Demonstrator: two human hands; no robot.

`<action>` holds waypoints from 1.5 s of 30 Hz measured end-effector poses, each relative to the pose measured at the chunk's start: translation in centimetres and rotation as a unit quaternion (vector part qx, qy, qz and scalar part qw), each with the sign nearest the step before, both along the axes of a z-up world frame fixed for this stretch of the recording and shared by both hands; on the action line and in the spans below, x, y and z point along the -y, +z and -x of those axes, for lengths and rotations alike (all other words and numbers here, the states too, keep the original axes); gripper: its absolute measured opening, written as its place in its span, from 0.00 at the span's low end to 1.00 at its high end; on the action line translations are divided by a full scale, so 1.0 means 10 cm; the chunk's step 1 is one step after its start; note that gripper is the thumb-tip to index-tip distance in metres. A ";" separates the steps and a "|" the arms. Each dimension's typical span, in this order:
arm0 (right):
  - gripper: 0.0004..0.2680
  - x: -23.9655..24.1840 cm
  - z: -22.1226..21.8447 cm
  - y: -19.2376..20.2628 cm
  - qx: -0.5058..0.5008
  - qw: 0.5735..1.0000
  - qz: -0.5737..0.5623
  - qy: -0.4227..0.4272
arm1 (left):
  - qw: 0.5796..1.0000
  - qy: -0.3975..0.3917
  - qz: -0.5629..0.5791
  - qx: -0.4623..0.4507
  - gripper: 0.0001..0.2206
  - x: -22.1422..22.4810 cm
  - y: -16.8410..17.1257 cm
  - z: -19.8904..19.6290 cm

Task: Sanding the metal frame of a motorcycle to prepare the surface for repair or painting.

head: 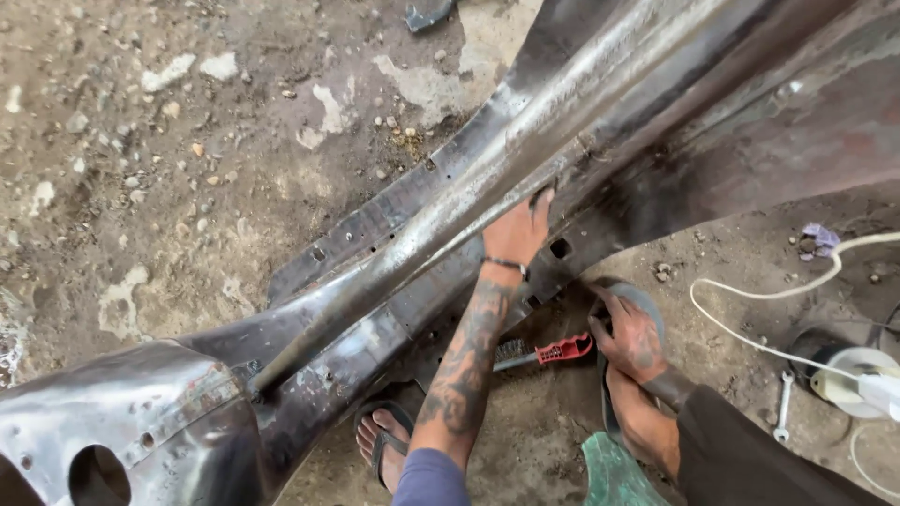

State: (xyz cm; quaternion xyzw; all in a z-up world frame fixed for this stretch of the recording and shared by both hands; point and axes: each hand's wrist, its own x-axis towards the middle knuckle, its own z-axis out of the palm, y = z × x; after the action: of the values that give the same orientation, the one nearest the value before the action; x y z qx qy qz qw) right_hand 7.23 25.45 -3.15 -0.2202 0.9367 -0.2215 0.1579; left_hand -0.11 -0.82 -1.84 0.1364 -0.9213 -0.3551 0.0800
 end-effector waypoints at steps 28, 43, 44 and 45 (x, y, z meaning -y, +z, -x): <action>0.20 -0.05 0.08 0.05 0.003 0.999 0.051 0.019 | 0.991 0.028 0.117 0.066 0.21 -0.18 0.62 -0.10; 0.20 -0.05 0.02 -0.05 -0.004 0.999 0.023 0.026 | 0.972 0.009 0.235 0.018 0.23 -0.33 0.37 -0.21; 0.20 -0.05 0.01 -0.05 -0.007 0.999 0.018 0.030 | 0.971 0.014 0.240 0.004 0.23 -0.33 0.36 -0.19; 0.20 -0.04 0.00 -0.02 -0.004 0.999 0.014 0.031 | 0.972 0.015 0.236 0.007 0.23 -0.32 0.18 -0.10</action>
State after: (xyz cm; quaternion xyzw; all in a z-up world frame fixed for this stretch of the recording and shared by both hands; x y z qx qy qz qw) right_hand 7.23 25.82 -3.32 -0.2523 0.9269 -0.2288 0.1578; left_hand 0.89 2.39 -0.03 0.1298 -0.9776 -0.1253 0.1082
